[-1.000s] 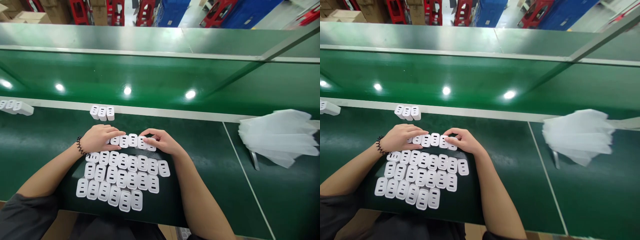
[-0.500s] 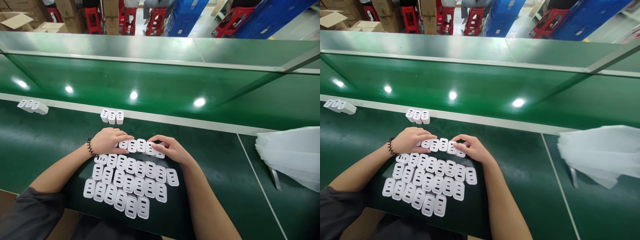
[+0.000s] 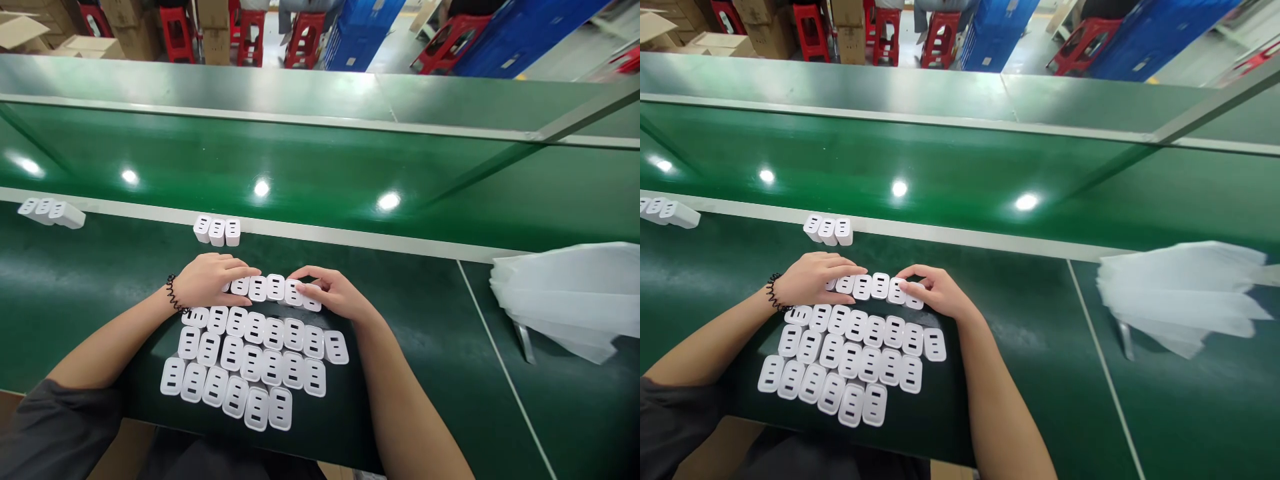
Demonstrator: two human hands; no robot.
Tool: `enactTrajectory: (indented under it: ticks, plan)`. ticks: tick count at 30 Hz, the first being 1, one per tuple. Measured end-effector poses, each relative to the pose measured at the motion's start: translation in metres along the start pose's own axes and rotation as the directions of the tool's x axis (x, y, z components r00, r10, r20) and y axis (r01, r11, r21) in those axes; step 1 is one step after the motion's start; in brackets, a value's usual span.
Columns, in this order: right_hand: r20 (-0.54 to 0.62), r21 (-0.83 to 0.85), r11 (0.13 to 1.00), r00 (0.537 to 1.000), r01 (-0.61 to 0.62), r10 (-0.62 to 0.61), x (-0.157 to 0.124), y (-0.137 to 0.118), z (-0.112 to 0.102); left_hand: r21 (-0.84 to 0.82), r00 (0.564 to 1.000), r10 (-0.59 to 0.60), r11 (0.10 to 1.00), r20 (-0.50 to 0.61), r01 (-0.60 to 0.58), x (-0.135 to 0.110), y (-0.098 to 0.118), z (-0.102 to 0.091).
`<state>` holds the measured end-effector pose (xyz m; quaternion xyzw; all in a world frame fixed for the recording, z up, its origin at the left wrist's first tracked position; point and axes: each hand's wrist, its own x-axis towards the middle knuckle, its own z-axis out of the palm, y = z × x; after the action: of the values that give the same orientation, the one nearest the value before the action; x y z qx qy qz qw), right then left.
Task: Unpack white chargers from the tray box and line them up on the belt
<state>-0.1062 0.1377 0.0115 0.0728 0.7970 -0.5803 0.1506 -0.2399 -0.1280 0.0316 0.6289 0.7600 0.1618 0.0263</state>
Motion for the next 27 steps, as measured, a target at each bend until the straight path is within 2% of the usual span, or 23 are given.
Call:
enactTrajectory:
  ticks: [5,9,13,15,17,23,27]
  plan:
    - [0.002,0.011,1.0,1.0,0.006,-0.006,0.0,0.001,0.0,-0.056,1.0,-0.025,0.998,-0.006,0.025,0.001,0.001,-0.003]
    - [0.0,0.006,1.0,1.0,0.012,-0.012,0.0,0.003,0.0,-0.242,0.997,-0.066,0.969,-0.035,0.056,0.0,-0.001,-0.008]
    - [-0.002,-0.002,1.0,1.0,0.028,-0.028,0.001,0.003,0.0,-0.543,0.989,-0.129,0.837,-0.075,0.068,-0.001,-0.005,-0.014]
    - [-0.005,-0.002,1.0,1.0,0.029,-0.029,0.001,0.003,0.0,-0.621,0.984,-0.163,0.78,-0.078,0.08,-0.002,-0.006,-0.017]
    - [-0.005,0.001,1.0,1.0,0.029,-0.029,0.001,0.003,0.0,-0.618,0.98,-0.19,0.778,-0.061,0.113,-0.003,-0.006,-0.02]
    - [0.0,0.002,0.999,0.999,0.049,-0.049,0.001,0.004,0.0,-0.437,0.973,-0.228,0.871,0.045,0.224,-0.002,-0.004,-0.024]
    - [0.008,0.001,0.999,0.999,0.05,-0.05,0.001,0.005,0.0,-0.413,0.956,-0.263,0.862,0.131,0.294,-0.001,-0.01,-0.024]
